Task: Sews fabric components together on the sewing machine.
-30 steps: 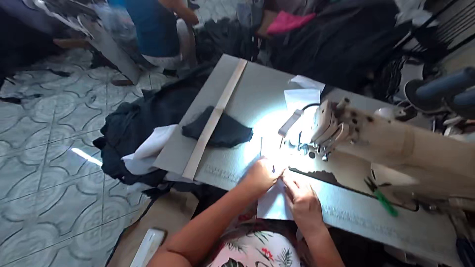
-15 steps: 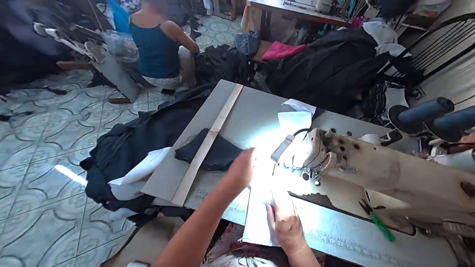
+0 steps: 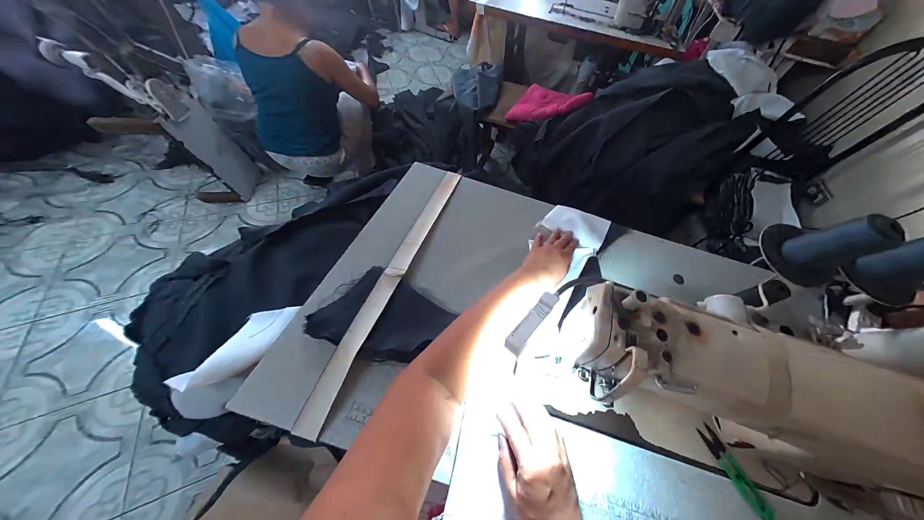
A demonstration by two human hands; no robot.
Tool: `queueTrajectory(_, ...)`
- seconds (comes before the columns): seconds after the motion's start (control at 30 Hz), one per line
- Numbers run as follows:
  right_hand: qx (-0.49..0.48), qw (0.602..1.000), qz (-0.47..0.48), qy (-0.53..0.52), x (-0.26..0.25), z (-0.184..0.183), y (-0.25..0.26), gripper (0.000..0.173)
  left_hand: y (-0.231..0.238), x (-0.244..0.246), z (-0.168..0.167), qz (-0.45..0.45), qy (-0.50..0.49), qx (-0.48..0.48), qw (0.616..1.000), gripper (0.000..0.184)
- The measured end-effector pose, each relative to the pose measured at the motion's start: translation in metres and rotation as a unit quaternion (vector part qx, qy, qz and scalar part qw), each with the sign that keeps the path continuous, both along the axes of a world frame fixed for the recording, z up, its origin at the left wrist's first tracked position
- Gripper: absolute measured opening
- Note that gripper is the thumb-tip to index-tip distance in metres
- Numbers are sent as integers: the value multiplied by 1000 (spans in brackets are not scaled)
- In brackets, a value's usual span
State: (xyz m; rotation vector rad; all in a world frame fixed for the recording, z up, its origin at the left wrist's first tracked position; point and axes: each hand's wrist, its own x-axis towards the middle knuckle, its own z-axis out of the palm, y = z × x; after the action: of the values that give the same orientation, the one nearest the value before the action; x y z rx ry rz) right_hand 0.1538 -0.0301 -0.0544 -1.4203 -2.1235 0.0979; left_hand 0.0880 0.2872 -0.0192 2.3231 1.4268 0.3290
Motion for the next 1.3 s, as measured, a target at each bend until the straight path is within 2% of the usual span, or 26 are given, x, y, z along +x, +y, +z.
queueTrajectory(0.23, -19, 1000, -4, -5, 0, -1, -1, 32, -31, -5, -3, 48, 16, -34, 998, 47)
queueTrajectory(0.77, -21, 1000, -6, -7, 0, 0, -1, 31, -33, -5, -6, 49, 15, -11, 999, 46)
queueTrajectory(0.93, -24, 1000, -3, 1, 1, 1, 0, 30, -36, -6, -7, 71, -15, 34, 997, 46)
queueTrajectory(1.0, -25, 1000, -5, 2, 1, 0, 0, 30, -40, -6, -6, 82, 13, 86, 993, 54)
queueTrajectory(1.03, -26, 1000, -6, 2, 1, 0, 0, 30, -41, -7, -5, 80, 27, 95, 992, 51)
queueTrajectory(1.13, -31, 1000, -5, 2, 1, 1, 0, 31, -43, -7, 8, 67, 71, 53, 994, 41)
queueTrajectory(1.2, -31, 1000, -4, 0, 1, 1, 0, 31, -45, -8, 10, 61, 25, 82, 994, 35)
queueTrajectory(1.3, -30, 1000, -4, -4, 2, 2, 0, 30, -44, -11, 15, 31, -31, 36, 998, 41)
